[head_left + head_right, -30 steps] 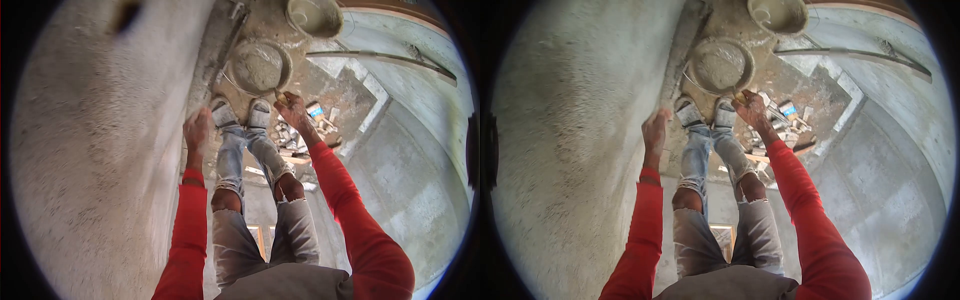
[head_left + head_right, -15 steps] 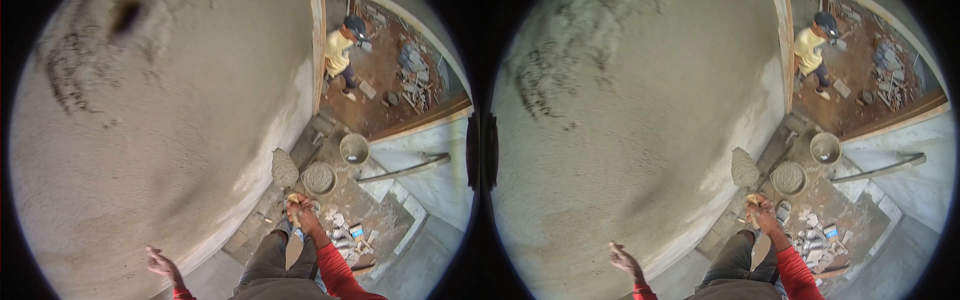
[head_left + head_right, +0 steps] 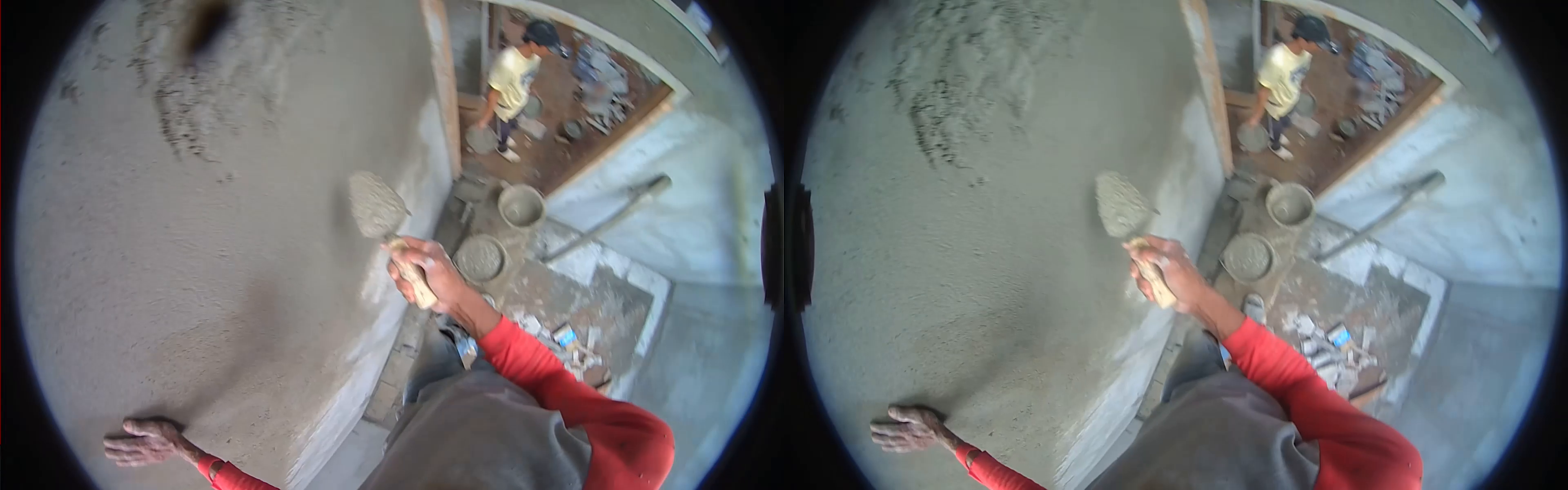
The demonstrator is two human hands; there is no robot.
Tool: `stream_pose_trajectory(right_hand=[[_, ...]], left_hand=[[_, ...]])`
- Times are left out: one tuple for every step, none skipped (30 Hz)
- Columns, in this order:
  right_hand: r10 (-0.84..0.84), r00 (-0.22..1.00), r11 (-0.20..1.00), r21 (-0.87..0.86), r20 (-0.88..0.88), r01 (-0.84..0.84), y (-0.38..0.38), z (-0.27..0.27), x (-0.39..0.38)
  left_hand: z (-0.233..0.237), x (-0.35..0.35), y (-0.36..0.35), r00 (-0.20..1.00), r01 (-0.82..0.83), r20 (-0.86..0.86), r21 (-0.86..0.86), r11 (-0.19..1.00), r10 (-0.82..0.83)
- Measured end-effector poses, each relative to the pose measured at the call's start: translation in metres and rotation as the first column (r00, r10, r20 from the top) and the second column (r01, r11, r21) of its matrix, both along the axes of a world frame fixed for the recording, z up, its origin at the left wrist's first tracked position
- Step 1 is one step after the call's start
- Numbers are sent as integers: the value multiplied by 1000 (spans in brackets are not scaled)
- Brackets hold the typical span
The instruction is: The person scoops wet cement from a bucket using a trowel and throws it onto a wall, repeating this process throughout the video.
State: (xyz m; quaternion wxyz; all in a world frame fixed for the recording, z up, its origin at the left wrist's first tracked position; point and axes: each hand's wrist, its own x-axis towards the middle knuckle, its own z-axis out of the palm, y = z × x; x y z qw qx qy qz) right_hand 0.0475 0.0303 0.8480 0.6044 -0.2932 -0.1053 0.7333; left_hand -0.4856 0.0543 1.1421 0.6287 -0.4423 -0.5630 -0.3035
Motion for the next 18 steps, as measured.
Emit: stream_pose_trajectory(right_hand=[[-8,998,1000,-3,-55,8,-4,3,5],[-26,998,1000,-14,-61,25,-8,-1,10],[-36,997,999,-25,-75,34,-14,-6,11],[-42,995,999,-29,-89,39,-21,-11,11],[-57,992,997,-57,-110,51,-28,-15,13],[-68,993,996,-65,-95,62,-35,-22,13],[-79,994,994,-75,-79,73,-41,-32,16],[-88,994,992,-92,-64,82,-50,-40,17],[-114,990,989,-101,-83,105,-59,-47,16],[-122,990,986,-126,-73,112,-66,-53,18],[-126,990,982,-148,-67,115,-74,-59,17],[-128,990,979,-165,-66,115,-79,-65,16],[-145,986,976,-175,-84,129,-83,-70,14],[-171,982,966,-208,-81,151,-90,-71,11],[-184,980,961,-222,-79,163,-94,-70,9],[-188,979,962,-215,-80,167,-90,-68,7],[-174,981,968,-195,-82,156,-83,-63,6],[-165,983,973,-176,-82,149,-82,-55,7]], left_hand=[[-1,6,4,1000,27,13,-14,1000,-27],[-3,15,3,999,42,30,-7,999,-41],[-2,21,0,998,47,38,0,999,-47],[-3,26,-3,998,57,37,-26,998,-56],[-6,30,-6,997,64,39,-44,997,-62],[-6,33,-7,997,72,35,-66,995,-70],[-7,32,-5,996,80,32,-90,993,-77],[-6,28,-2,998,51,35,-87,995,-48],[-5,24,-1,999,19,40,-80,997,-16],[-9,23,-1,998,-21,51,-62,998,24],[-12,21,-1,998,-15,61,-79,997,20],[-12,22,-1,998,-12,68,-92,996,18],[-11,22,-3,997,-10,72,-104,995,18],[-10,21,-2,998,25,59,-87,996,-20],[-9,21,-1,998,51,46,-52,997,-48],[-6,18,-1,997,68,29,4,998,-68],[-4,13,-1,999,40,30,11,999,-40],[-3,7,0,999,16,34,15,1000,-17]])
